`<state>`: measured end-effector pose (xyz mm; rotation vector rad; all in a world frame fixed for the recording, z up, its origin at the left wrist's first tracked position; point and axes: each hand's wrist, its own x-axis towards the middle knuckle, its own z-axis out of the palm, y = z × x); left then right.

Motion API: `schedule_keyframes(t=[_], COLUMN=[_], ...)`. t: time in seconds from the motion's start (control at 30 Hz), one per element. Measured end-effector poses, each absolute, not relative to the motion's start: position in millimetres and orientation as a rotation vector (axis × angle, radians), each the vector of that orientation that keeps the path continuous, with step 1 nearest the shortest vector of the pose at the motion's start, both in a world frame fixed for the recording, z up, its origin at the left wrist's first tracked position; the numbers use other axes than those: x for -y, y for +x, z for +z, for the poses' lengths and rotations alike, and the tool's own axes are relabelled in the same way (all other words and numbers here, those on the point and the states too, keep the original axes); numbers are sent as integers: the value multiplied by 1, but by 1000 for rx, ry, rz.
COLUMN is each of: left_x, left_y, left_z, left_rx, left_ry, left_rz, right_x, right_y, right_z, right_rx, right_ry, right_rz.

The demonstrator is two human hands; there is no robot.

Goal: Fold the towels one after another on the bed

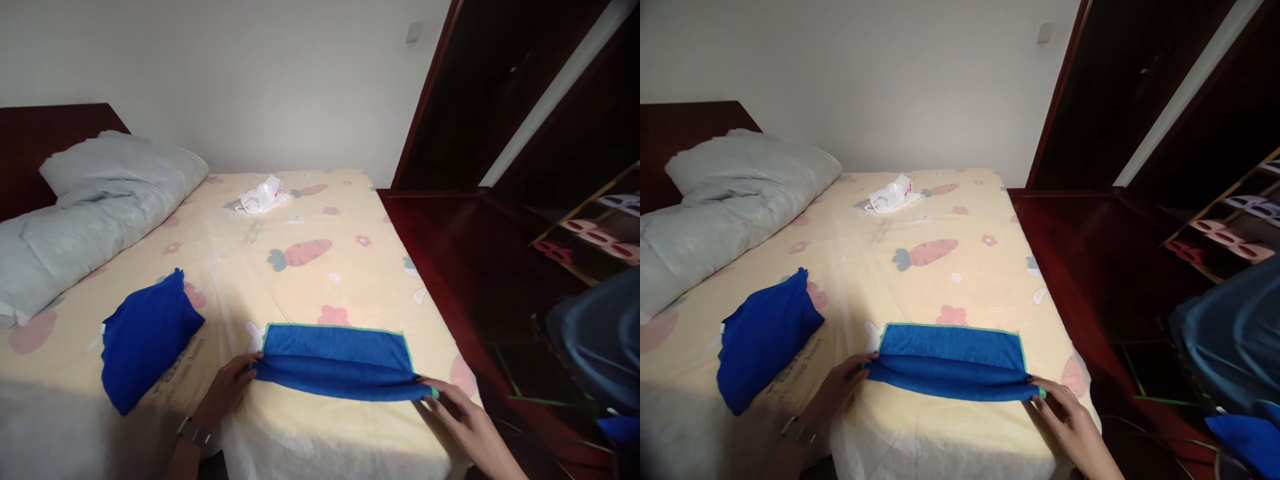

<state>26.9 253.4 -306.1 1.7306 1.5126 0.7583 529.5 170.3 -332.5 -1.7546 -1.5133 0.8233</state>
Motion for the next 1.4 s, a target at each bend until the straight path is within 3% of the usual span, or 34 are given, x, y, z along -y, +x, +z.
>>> schedule_keyframes(t=[0.2, 0.4, 0.73, 0.9, 1.17, 1.4], left_x=[-275, -304, -288, -288, -292, -279], left_y=[63, 93, 86, 94, 92, 103], left_z=[-303, -314, -310, -312, -302, -294], left_rx=[-1768, -1914, -2178, -2211, -1939, -1821], left_ry=[1622, 1419, 1811, 1866, 1356, 1268], left_rz=[874, 1198, 487, 518, 973, 987], right_x=[-202, -233, -226, -230, -224, -168], right_y=[508, 481, 482, 478, 472, 477], right_z=[-326, -319, -314, -314, -293, -255], right_rx=[1110, 783, 993, 1126, 836, 610], right_ry=[-1816, -2003, -2229, -2246, -1785, -1491], right_rz=[886, 642, 814, 878, 1066, 1184])
